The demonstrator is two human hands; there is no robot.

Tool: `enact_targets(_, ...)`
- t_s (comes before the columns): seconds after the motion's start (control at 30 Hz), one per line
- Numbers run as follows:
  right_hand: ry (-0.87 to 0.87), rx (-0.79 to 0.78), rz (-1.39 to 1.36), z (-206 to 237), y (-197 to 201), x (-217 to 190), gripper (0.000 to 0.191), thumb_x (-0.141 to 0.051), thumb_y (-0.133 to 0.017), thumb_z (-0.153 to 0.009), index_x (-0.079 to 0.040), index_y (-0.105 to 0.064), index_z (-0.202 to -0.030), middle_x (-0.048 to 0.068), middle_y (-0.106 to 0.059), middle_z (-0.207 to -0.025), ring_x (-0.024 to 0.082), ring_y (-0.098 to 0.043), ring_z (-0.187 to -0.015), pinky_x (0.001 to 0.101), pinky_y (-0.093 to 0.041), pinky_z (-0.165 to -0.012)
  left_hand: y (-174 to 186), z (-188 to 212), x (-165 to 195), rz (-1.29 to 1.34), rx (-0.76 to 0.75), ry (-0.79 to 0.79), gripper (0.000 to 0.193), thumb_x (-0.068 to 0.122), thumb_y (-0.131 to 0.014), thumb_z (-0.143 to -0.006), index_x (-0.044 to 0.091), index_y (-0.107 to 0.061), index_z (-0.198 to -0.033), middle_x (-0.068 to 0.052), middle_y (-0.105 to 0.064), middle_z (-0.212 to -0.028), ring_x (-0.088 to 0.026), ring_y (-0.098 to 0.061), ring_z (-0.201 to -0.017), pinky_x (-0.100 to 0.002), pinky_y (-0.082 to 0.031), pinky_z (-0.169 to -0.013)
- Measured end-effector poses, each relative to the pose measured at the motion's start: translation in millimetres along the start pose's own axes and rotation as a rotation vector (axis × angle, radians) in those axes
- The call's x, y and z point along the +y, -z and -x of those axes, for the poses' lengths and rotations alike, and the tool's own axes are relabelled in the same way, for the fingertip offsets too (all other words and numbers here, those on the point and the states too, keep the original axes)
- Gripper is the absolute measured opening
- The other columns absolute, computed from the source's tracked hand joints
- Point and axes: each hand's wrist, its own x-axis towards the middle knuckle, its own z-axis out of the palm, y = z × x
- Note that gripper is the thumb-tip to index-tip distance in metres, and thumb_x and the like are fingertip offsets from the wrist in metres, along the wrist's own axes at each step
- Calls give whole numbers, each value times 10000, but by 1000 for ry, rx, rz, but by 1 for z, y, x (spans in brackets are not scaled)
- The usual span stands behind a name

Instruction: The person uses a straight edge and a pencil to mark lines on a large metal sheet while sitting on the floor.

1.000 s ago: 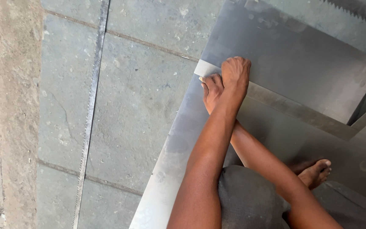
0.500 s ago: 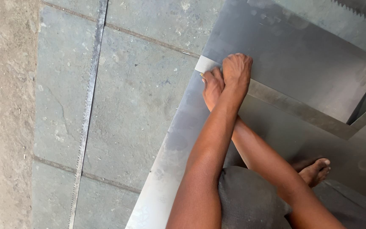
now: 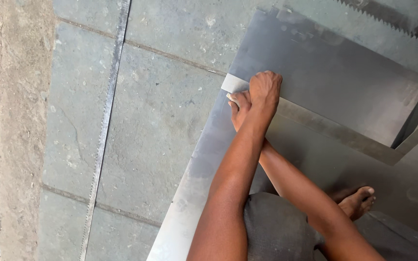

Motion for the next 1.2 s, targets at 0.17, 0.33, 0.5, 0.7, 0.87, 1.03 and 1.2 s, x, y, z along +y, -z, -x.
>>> enact_targets(0.17, 49, 26, 18, 0, 6, -3, 115, -60, -685, -977, -5, -681, -1078, 124, -678, -1053, 300, -641, -1019, 398, -498, -933, 3, 0, 0, -8, -32, 9, 134, 102, -747, -803, 168, -739, -687, -52, -731, -751, -205, -747, -754, -326, -543, -538)
enact_targets(0.33, -15, -72, 113, -15, 3, -6, 86, -58, -657, -987, -18, -693, -1053, 127, -684, -1052, 285, -648, -1005, 385, -511, -907, 8, 6, 0, 27, -21, 10, 150, 110, -730, -815, 167, -743, -676, -62, -746, -773, -216, -749, -757, -337, -547, -538)
enact_targets(0.5, -199, -762, 33, 13, 20, -5, 120, -99, -679, -945, -42, -718, -1043, 121, -710, -1038, 276, -671, -980, 391, -524, -876, 18, 7, -3, 75, 14, 10, 160, 122, -699, -851, 175, -773, -720, -72, -770, -838, -248, -760, -814, -363, -567, -576)
enact_targets(0.7, -135, -1083, -197, 114, 74, 32, 162, -148, -704, -895, -71, -749, -1030, 114, -741, -1021, 264, -700, -949, 399, -539, -839, 30, 9, -2, 24, -41, -7, 156, 109, -673, -875, 190, -792, -815, -60, -780, -924, -248, -766, -888, -365, -583, -643)
enact_targets(0.87, -44, -1066, 379, 43, 179, 100, 178, -142, -727, -848, -116, -764, -1020, 95, -743, -1005, 268, -708, -952, 400, -552, -847, 39, 23, -2, 4, 33, -26, 166, 156, -649, -912, 202, -789, -836, -45, -773, -941, -263, -727, -954, -413, -550, -749)
enact_targets(1.03, -350, -802, 914, -24, 356, 98, 332, -190, -385, -1122, -137, -539, -1412, 237, -779, -961, 386, -739, -842, 515, -566, -801, 16, 19, -34, 44, 15, -359, 160, 216, -780, -671, 198, -761, -829, -23, -734, -960, -279, -601, -1102, -442, -451, -950)
enact_targets(1.2, 13, -178, 428, -9, 450, 124, 197, -72, -498, -1156, -53, -636, -1295, 128, -752, -997, 186, -725, -826, 342, -582, -713, -24, 101, -80, 321, 162, -287, 413, 61, -759, -762, 92, -675, -1165, -152, -664, -1171, -383, -587, -1190, -466, -468, -1070)
